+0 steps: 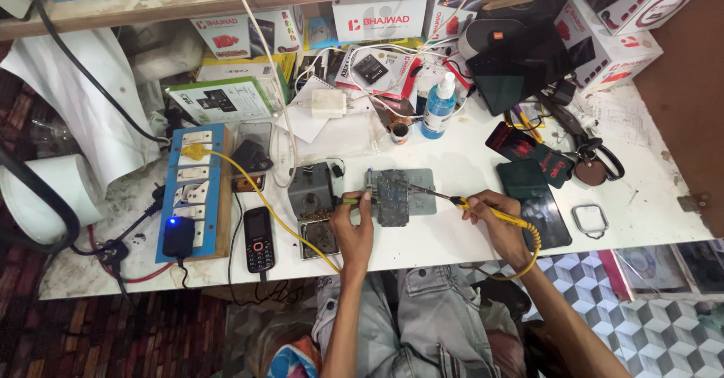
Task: The person uses a soldering iron and a green-handled tool to work on a small circuit board placed on a white workbench. They repeatedly apply the soldering iron to different points on the board while holding it steady with the other hand. The workspace contains various electronic components, tools, and boxes.
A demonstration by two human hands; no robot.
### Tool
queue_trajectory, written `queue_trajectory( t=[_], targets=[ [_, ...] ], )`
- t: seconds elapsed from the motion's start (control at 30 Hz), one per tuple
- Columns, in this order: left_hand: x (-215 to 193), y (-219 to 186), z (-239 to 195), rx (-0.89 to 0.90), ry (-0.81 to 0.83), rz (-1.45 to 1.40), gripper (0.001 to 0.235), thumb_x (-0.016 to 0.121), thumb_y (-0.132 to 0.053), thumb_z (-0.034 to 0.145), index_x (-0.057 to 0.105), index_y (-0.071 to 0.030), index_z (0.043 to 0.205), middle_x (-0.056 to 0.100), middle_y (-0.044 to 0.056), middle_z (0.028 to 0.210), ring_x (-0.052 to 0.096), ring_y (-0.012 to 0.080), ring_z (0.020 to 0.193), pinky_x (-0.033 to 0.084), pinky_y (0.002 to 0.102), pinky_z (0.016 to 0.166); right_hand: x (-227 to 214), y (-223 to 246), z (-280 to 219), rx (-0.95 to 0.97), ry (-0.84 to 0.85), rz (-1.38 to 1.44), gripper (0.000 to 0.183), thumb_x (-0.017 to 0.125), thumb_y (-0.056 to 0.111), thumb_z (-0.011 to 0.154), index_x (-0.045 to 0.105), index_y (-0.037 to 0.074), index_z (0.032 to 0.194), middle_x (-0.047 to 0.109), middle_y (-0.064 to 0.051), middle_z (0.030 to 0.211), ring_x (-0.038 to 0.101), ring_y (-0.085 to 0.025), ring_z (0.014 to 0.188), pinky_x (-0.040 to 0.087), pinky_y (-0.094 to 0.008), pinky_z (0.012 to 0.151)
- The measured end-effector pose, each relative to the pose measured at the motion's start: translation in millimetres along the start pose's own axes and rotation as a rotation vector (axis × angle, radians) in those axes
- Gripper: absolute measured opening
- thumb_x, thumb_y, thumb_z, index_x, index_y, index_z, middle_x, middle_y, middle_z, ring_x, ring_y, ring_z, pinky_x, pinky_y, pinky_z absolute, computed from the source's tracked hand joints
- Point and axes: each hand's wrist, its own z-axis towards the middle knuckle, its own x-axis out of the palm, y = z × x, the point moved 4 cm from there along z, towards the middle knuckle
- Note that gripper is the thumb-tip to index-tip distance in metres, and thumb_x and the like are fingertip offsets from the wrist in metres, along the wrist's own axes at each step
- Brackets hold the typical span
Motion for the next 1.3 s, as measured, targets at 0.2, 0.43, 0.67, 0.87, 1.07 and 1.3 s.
queue_trajectory(
  t=[0.2, 0.43, 0.67, 0.87, 1.07, 1.3],
  targets=[
    [0.6, -0.7, 2.2, 0.046, -0.018, -0.033, 0.018, 0.065, -0.016, 0.1, 0.07, 0.001, 0.097, 0.074, 0.013, 0.08, 0.073, 0.0207, 0.076, 0.053, 0.034, 0.073, 0.2, 3.2, -2.4, -0.031, -0.008, 0.008, 0.027, 0.061, 0.014, 0.097, 0.07, -0.008, 0.085, 0.07, -0.012, 0.075, 0.059, -0.013, 0.068, 0.049, -0.028, 0.066],
    [2.4, 2.8, 3.3, -0.035, -0.005, -0.052, 0.021, 0.064, -0.018, 0.1, 0.069, 0.002, 0.097, 0.073, 0.013, 0.079, 0.069, 0.0201, 0.072, 0.051, 0.035, 0.07, -1.6, -4.3, -0.8, -0.04, -0.005, 0.044, 0.025, 0.062, 0.013, 0.095, 0.071, -0.008, 0.085, 0.071, -0.012, 0.075, 0.058, -0.013, 0.067, 0.048, -0.028, 0.065],
    [6.4, 2.2, 7.0, -0.142, -0.004, -0.144, 0.024, 0.063, -0.022, 0.101, 0.07, 0.001, 0.099, 0.073, 0.009, 0.081, 0.065, 0.014, 0.073, 0.049, 0.032, 0.063, -2.2, -5.9, -0.8, -0.029, -0.014, 0.055, 0.024, 0.063, 0.013, 0.095, 0.071, -0.007, 0.086, 0.071, -0.012, 0.074, 0.059, -0.013, 0.066, 0.048, -0.027, 0.063],
    [12.3, 5.9, 11.7, -0.059, -0.025, -0.137, 0.024, 0.061, -0.019, 0.104, 0.071, 0.002, 0.099, 0.074, 0.009, 0.083, 0.065, 0.0131, 0.074, 0.05, 0.031, 0.069, -1.9, -7.2, -1.0, -0.042, -0.005, 0.068, 0.023, 0.063, 0.013, 0.095, 0.071, -0.007, 0.087, 0.071, -0.011, 0.074, 0.059, -0.012, 0.067, 0.049, -0.027, 0.064],
    [12.8, 15.9, 7.2, -0.049, -0.043, -0.147, 0.024, 0.061, -0.019, 0.103, 0.07, 0.003, 0.101, 0.073, 0.01, 0.084, 0.064, 0.0137, 0.074, 0.05, 0.032, 0.068, -2.4, -5.2, -2.1, -0.032, -0.009, 0.043, 0.025, 0.063, 0.014, 0.096, 0.071, -0.007, 0.086, 0.071, -0.011, 0.074, 0.058, -0.013, 0.066, 0.049, -0.028, 0.064],
    [12.2, 17.5, 5.5, -0.103, -0.035, -0.129, 0.023, 0.062, -0.018, 0.103, 0.07, 0.004, 0.099, 0.073, 0.011, 0.081, 0.063, 0.0161, 0.072, 0.05, 0.033, 0.069, -1.0, -1.2, -1.2, -0.015, -0.016, 0.07, 0.023, 0.063, 0.013, 0.094, 0.071, -0.007, 0.087, 0.071, -0.011, 0.075, 0.059, -0.013, 0.066, 0.049, -0.028, 0.064]
  ],
)
